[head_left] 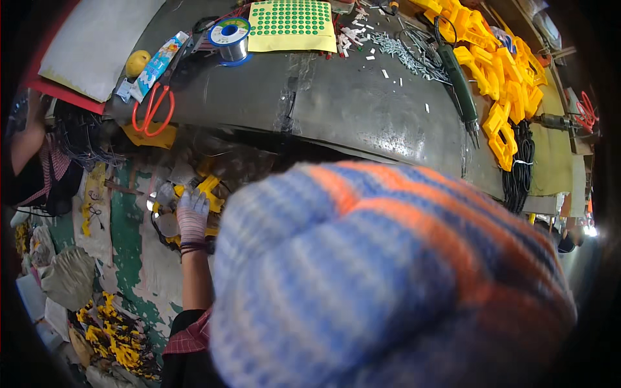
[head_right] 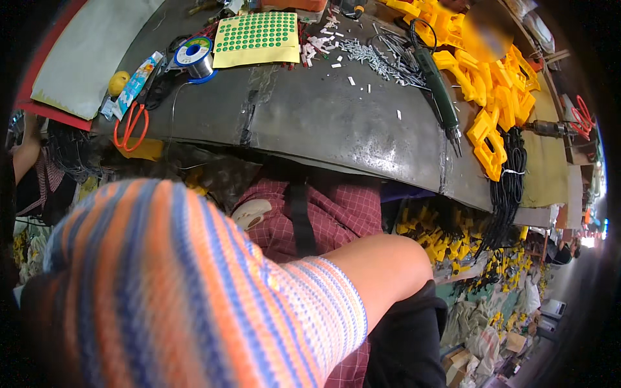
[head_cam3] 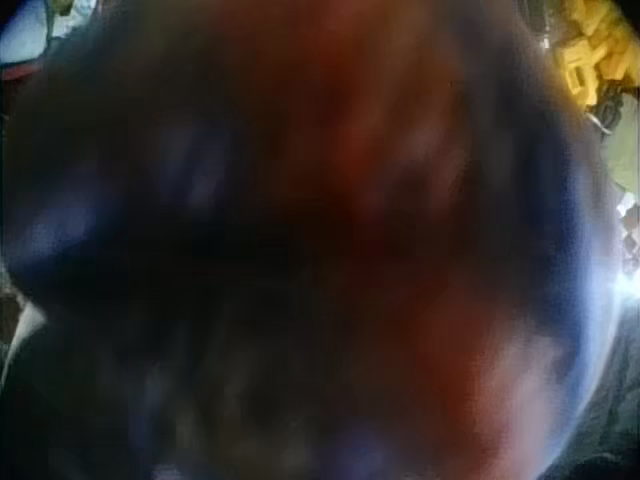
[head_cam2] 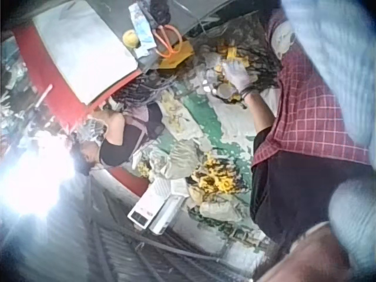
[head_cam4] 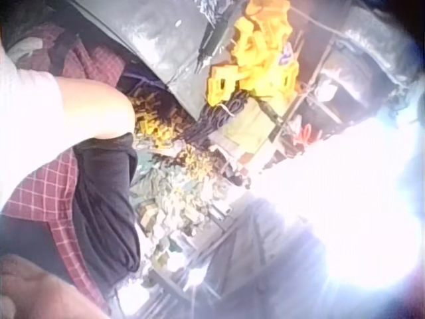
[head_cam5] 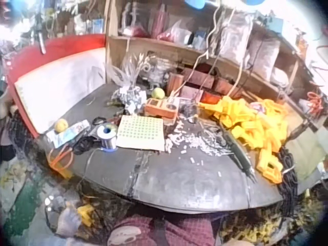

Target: Assembling the internal components and housing of a yellow plastic electronic device.

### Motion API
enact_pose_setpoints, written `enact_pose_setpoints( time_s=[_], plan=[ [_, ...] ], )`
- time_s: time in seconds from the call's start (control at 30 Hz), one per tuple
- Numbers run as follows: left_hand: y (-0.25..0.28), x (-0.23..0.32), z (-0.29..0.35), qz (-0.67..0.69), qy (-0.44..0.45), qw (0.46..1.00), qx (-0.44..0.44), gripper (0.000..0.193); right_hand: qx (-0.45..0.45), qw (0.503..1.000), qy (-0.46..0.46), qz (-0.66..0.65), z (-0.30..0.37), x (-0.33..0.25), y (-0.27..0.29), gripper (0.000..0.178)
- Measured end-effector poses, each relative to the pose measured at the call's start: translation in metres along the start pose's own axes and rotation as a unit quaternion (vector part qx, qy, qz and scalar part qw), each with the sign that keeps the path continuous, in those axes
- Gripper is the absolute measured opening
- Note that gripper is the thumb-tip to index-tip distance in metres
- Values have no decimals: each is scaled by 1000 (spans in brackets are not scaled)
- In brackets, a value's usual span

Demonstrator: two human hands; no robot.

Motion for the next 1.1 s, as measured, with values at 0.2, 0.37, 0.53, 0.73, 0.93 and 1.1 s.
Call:
enact_pose_setpoints(
  time_s=[0.2, 0.37, 0.53, 0.73, 0.93, 1.1],
  plan=[
    [-20, 72, 58, -13, -238, 967, 87, 33, -6, 998, 39, -44, -32, -5, -45, 17],
    [-198, 113, 61, -158, -324, 916, 176, 21, 11, 998, 11, -56, -26, 0, -36, 16],
    [-268, 182, 35, -364, -483, 791, 90, 24, 13, 994, 6, -109, -56, 10, -31, 15],
    [-371, 215, -52, -395, -446, 803, 17, 22, -15, 990, -37, -139, -111, 51, -1, 14],
    [-407, 281, -185, -607, -372, 702, 5, 26, -136, 962, -71, -226, -194, 102, 19, 19],
    [-384, 313, -349, -589, -248, 753, 158, 47, -172, 948, -198, -180, -228, 131, 40, 25]
  ],
)
Point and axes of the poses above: each hand's wrist, its own z-axis away from the middle knuckle, its own y-axis out of the back of the hand, x = y × z, the point moved 3 cm from there along -z, towards the middle knuckle, and after that the axes turned 7 degrees about -x, right-handed, at the moved point
